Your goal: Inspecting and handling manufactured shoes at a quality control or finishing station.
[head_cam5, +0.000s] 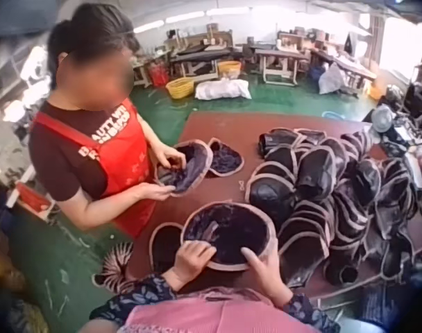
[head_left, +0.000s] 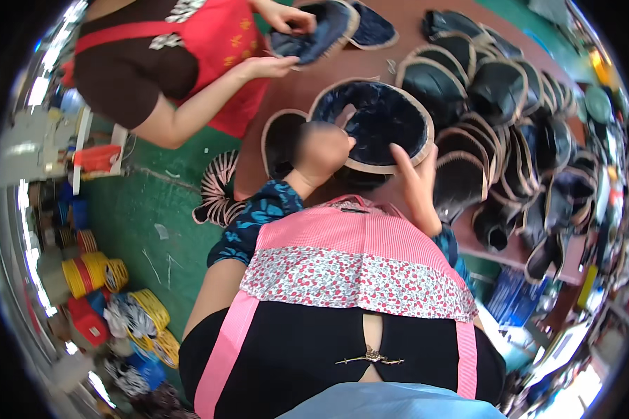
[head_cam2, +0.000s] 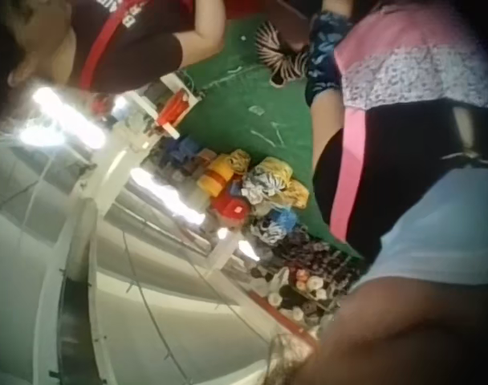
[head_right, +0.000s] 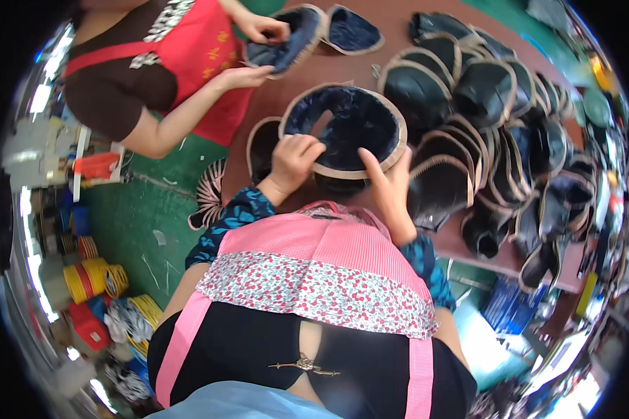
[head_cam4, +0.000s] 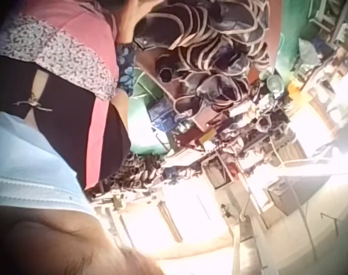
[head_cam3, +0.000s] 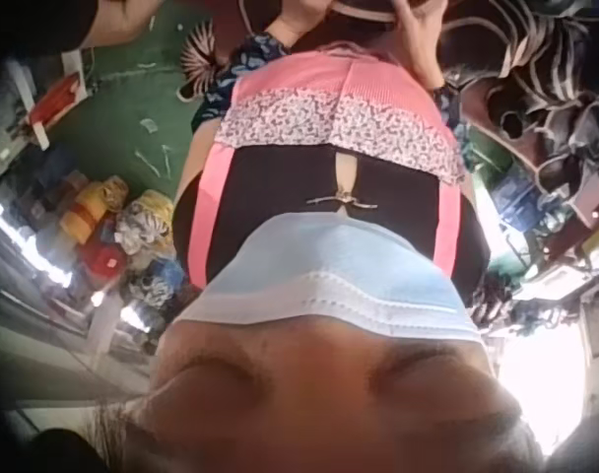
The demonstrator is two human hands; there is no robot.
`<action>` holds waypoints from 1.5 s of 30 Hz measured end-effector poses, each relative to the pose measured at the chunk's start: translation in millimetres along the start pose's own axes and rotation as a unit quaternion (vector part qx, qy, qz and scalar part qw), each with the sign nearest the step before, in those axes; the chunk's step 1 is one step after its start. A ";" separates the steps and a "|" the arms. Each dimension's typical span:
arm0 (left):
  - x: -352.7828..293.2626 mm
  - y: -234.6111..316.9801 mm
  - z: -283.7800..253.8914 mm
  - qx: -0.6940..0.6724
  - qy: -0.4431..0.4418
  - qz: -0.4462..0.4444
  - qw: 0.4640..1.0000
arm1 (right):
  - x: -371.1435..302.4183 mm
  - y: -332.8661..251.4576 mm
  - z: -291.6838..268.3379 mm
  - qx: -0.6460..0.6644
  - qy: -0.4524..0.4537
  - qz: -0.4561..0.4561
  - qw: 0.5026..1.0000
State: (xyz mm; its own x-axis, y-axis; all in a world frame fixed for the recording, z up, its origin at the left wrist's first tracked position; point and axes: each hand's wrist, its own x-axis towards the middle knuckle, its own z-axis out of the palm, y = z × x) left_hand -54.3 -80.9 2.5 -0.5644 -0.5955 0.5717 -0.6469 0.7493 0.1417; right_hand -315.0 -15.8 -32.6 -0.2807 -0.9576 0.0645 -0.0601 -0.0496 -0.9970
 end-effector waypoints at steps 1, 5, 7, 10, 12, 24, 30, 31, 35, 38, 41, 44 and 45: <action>-8.1 14.4 28.2 -0.007 -0.054 -0.012 0.998 | 10.3 27.1 7.5 -0.023 0.044 -0.041 0.998; -71.5 32.6 87.5 -0.012 -0.243 -0.005 0.970 | 9.6 108.6 -17.0 -0.211 0.072 0.272 0.936; -94.1 27.5 95.5 -0.065 -0.220 -0.003 0.973 | -13.5 119.4 -19.0 -0.328 0.085 0.089 0.936; -106.4 23.1 97.3 -0.091 -0.191 -0.007 0.977 | -33.2 113.0 -9.8 -0.481 -0.012 -0.195 0.855; -101.9 27.0 99.3 -0.112 -0.185 -0.033 0.976 | -35.7 108.6 0.5 -0.367 -0.159 -0.221 0.890; -103.0 39.5 119.9 -0.142 -0.231 -0.316 0.909 | -29.0 163.2 17.9 -0.402 -0.363 -0.298 0.786; -112.0 41.4 115.8 -0.156 -0.236 -0.275 0.919 | -22.1 175.1 28.5 -0.420 -0.404 -0.353 0.732; -112.0 41.8 113.9 -0.167 -0.244 -0.267 0.917 | -21.4 176.2 27.7 -0.417 -0.384 -0.361 0.740; -107.0 41.5 106.7 -0.178 -0.255 -0.284 0.907 | -12.7 178.0 25.0 -0.349 -0.284 -0.239 0.860; -101.6 42.7 105.2 -0.160 -0.261 -0.299 0.904 | -9.3 174.3 25.1 -0.313 -0.226 -0.160 0.909; -99.0 42.7 105.7 -0.127 -0.277 -0.249 0.919 | -10.1 165.7 21.7 -0.273 -0.233 -0.083 0.930; -100.9 41.4 108.5 -0.129 -0.271 -0.242 0.923 | -9.4 155.1 13.6 -0.250 -0.243 -0.123 0.929; -102.2 40.9 109.6 -0.136 -0.265 -0.249 0.921 | -7.7 151.9 11.1 -0.252 -0.264 -0.167 0.916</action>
State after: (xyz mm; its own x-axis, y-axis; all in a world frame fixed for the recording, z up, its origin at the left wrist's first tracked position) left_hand -79.3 -21.1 -138.7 -0.4503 -0.8888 -0.0849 -0.7815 0.3464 0.5189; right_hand -311.4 -19.1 -185.0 0.3281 -0.9233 0.1996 -0.5303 -0.3549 -0.7700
